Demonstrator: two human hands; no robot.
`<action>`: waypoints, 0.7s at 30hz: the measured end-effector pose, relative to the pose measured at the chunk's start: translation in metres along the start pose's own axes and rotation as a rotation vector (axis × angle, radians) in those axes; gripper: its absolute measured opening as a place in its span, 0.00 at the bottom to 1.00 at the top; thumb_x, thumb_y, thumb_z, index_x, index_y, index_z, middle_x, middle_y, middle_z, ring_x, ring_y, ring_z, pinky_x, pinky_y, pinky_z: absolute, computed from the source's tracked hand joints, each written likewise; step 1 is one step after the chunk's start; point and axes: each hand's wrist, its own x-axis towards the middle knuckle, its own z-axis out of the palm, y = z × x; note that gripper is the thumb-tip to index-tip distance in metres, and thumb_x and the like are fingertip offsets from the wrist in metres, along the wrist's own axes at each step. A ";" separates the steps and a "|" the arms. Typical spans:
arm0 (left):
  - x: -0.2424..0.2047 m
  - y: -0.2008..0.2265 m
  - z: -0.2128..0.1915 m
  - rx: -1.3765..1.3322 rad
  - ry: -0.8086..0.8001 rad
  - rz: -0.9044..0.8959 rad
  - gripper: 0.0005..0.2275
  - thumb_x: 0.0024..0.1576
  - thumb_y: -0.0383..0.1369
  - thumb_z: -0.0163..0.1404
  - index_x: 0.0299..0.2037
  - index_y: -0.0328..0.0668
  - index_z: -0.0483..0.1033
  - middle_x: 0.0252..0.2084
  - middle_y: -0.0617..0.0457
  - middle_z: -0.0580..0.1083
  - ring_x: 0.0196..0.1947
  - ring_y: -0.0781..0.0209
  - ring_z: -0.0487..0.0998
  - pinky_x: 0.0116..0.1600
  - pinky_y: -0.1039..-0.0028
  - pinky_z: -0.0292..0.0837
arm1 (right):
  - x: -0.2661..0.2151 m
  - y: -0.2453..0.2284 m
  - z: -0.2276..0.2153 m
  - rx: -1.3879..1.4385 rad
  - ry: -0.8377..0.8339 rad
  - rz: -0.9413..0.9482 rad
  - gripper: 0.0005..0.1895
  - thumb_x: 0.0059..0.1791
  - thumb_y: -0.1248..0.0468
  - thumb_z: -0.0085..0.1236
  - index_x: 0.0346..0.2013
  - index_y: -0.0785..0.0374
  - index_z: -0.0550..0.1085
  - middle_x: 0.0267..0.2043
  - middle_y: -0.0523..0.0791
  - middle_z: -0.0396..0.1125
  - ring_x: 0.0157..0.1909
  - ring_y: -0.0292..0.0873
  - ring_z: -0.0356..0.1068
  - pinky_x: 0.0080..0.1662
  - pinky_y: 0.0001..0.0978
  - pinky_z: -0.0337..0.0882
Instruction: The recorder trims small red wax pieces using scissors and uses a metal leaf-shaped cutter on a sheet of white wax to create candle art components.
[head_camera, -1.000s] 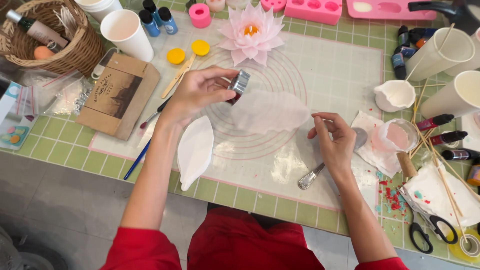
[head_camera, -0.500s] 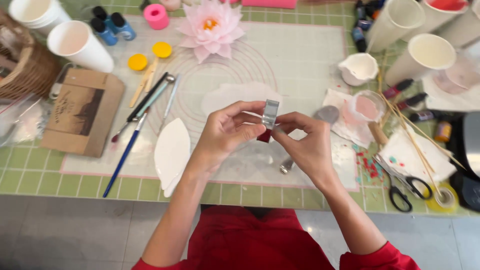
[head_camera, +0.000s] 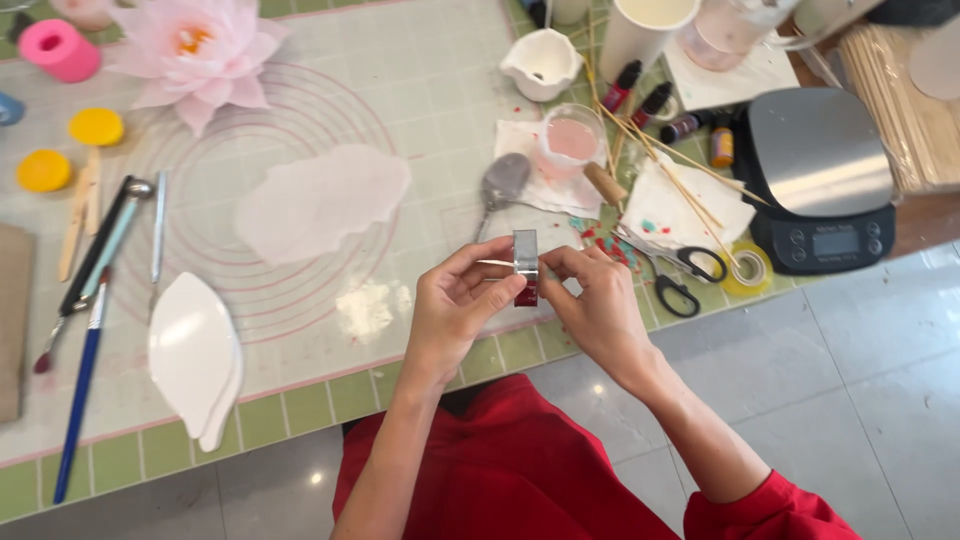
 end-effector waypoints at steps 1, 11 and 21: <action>0.000 -0.004 0.003 0.000 -0.008 -0.008 0.21 0.56 0.22 0.59 0.60 0.25 0.72 0.44 0.45 0.79 0.45 0.65 0.81 0.53 0.73 0.79 | -0.002 0.003 -0.002 -0.001 0.006 0.010 0.07 0.46 0.68 0.61 0.38 0.66 0.79 0.30 0.48 0.74 0.35 0.45 0.72 0.39 0.37 0.70; 0.004 -0.019 0.014 -0.011 0.016 -0.065 0.20 0.57 0.23 0.57 0.60 0.25 0.73 0.45 0.47 0.80 0.44 0.66 0.81 0.52 0.75 0.77 | -0.004 0.015 -0.010 0.034 0.048 -0.074 0.08 0.48 0.68 0.60 0.41 0.65 0.79 0.32 0.47 0.76 0.38 0.46 0.74 0.43 0.37 0.72; 0.005 -0.024 -0.015 -0.168 0.047 -0.096 0.19 0.59 0.26 0.55 0.60 0.26 0.73 0.48 0.48 0.79 0.46 0.64 0.79 0.54 0.70 0.76 | 0.010 0.011 -0.004 0.310 -0.043 0.028 0.12 0.55 0.65 0.54 0.49 0.68 0.78 0.36 0.45 0.79 0.35 0.33 0.77 0.42 0.26 0.74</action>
